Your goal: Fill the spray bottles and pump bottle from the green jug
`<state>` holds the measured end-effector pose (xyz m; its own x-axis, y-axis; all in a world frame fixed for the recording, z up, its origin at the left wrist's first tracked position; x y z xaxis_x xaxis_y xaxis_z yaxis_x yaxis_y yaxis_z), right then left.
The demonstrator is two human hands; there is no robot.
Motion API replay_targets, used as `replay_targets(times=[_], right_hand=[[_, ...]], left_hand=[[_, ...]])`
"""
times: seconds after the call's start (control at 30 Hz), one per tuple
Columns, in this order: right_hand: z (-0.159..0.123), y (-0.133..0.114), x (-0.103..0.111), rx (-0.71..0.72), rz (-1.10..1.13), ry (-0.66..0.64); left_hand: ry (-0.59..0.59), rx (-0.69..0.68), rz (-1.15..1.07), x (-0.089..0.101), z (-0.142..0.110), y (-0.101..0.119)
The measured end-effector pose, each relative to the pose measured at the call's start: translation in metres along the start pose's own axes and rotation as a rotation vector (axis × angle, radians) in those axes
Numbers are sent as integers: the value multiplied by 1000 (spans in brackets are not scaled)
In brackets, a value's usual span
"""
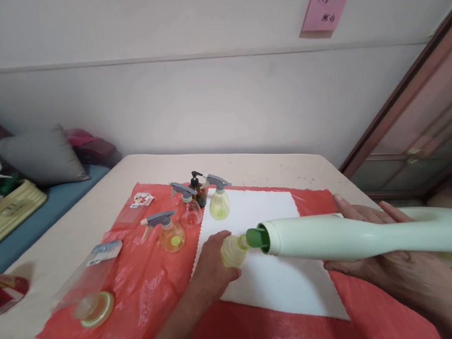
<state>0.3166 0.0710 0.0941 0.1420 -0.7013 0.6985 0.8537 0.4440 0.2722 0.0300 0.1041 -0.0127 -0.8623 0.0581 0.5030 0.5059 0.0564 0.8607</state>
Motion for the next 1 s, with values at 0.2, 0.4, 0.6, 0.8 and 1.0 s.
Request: replay_targets(times=[0.2, 0.4, 0.6, 0.8, 1.0], right_hand=[[1, -5, 0, 57, -50, -19], [1, -5, -1, 55, -41, -26], [3, -7, 0, 61, -70, -73], [3, -8, -1, 89, -88, -54], [4, -10, 0, 135, -130, -61]], left_hand=[[-1, -8, -4, -2, -1, -4], [1, -17, 5, -5, 1, -9], [-2, -10, 27, -6, 1, -8], [-49, 43, 23, -6, -2, 0], [-46, 30, 22, -8, 0, -5]])
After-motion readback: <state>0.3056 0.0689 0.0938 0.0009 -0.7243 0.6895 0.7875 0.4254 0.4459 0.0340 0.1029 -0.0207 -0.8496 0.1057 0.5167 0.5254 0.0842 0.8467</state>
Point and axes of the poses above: each hand's wrist, its own z-axis towards the middle knuckle, its own x-axis out of the back of the hand, y = z × x, the point moved 6 cm from there along z, towards the middle knuckle, and after that the axes turned 7 degrees about y, right-handed, at the moved point
